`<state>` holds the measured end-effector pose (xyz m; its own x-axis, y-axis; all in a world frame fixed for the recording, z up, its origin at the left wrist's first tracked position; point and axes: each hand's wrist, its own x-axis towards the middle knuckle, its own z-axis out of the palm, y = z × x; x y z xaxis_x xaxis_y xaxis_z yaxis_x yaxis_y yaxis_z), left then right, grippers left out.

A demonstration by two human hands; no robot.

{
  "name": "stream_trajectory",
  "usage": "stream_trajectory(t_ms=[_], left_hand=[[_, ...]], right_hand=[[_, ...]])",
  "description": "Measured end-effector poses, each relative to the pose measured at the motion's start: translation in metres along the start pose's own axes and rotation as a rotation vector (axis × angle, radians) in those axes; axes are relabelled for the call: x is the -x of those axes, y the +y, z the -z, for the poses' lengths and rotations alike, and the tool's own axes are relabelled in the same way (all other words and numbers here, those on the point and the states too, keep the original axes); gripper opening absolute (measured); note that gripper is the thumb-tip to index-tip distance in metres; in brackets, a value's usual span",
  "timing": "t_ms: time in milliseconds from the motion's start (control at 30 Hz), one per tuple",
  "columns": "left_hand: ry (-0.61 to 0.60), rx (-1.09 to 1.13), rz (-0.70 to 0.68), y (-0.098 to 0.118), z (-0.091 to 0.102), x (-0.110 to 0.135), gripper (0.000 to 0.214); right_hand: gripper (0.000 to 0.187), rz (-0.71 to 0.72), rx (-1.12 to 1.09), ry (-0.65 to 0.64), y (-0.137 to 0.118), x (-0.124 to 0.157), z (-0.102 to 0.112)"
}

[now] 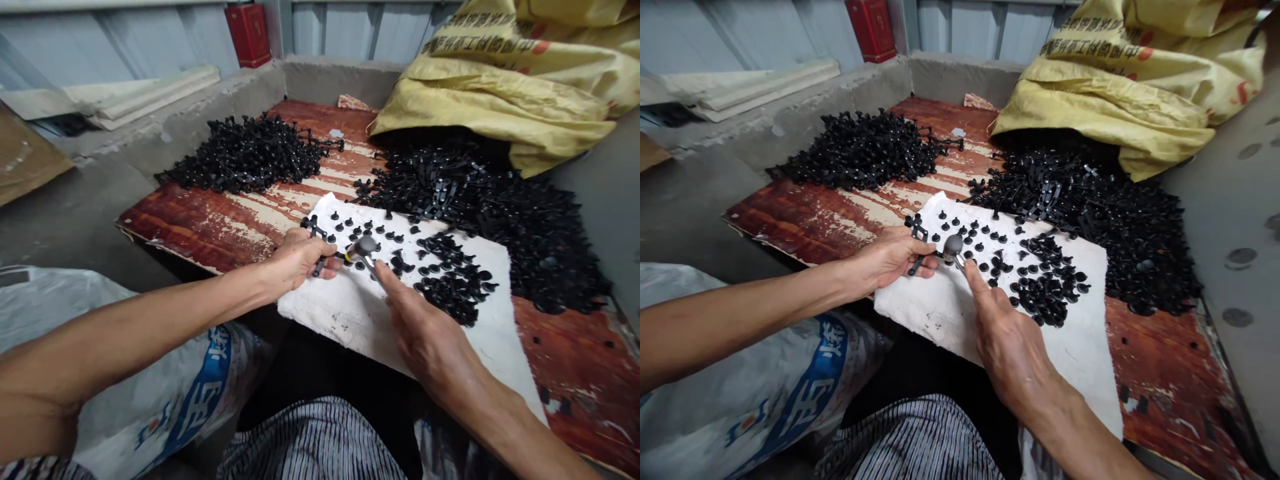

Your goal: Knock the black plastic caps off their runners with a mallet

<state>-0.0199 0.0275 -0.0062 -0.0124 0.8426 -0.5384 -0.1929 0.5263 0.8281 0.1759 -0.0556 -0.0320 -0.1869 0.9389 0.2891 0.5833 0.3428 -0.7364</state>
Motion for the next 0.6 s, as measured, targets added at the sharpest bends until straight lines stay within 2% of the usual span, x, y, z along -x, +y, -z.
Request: stream_trajectory(t_ms=[133, 233, 300, 367, 433, 467, 533, 600], left_hand=[[-0.001, -0.056, 0.020, 0.002, 0.006, 0.014, 0.015], [0.093, -0.235, -0.081, 0.000, 0.023, 0.029, 0.014], [0.185, -0.493, -0.304, -0.001, 0.035, 0.036, 0.013], [0.207, -0.863, -0.669, 0.001, 0.042, 0.036, 0.016], [0.113, -1.263, -1.002, 0.007, 0.042, 0.030, 0.015], [0.028, -1.441, -1.094, 0.010, 0.040, 0.025, 0.015], [-0.187, -1.704, -1.119, 0.016, 0.034, 0.014, 0.018], [-0.323, -1.834, -1.035, 0.020, 0.026, 0.007, 0.020]], right_hand=[[0.066, 0.098, 0.189, -0.131, 0.007, -0.003, -0.004], [0.073, 0.162, 0.366, -0.190, 0.012, -0.005, -0.004], [0.077, 0.176, 0.410, -0.209, 0.015, -0.005, -0.004], [0.076, 0.186, 0.419, -0.213, 0.016, -0.004, -0.004], [0.071, 0.198, 0.413, -0.196, 0.016, -0.004, -0.004], [0.069, 0.206, 0.407, -0.183, 0.016, -0.004, -0.005], [0.067, 0.221, 0.393, -0.161, 0.015, -0.005, -0.006], [0.066, 0.228, 0.377, -0.153, 0.014, -0.006, -0.006]])
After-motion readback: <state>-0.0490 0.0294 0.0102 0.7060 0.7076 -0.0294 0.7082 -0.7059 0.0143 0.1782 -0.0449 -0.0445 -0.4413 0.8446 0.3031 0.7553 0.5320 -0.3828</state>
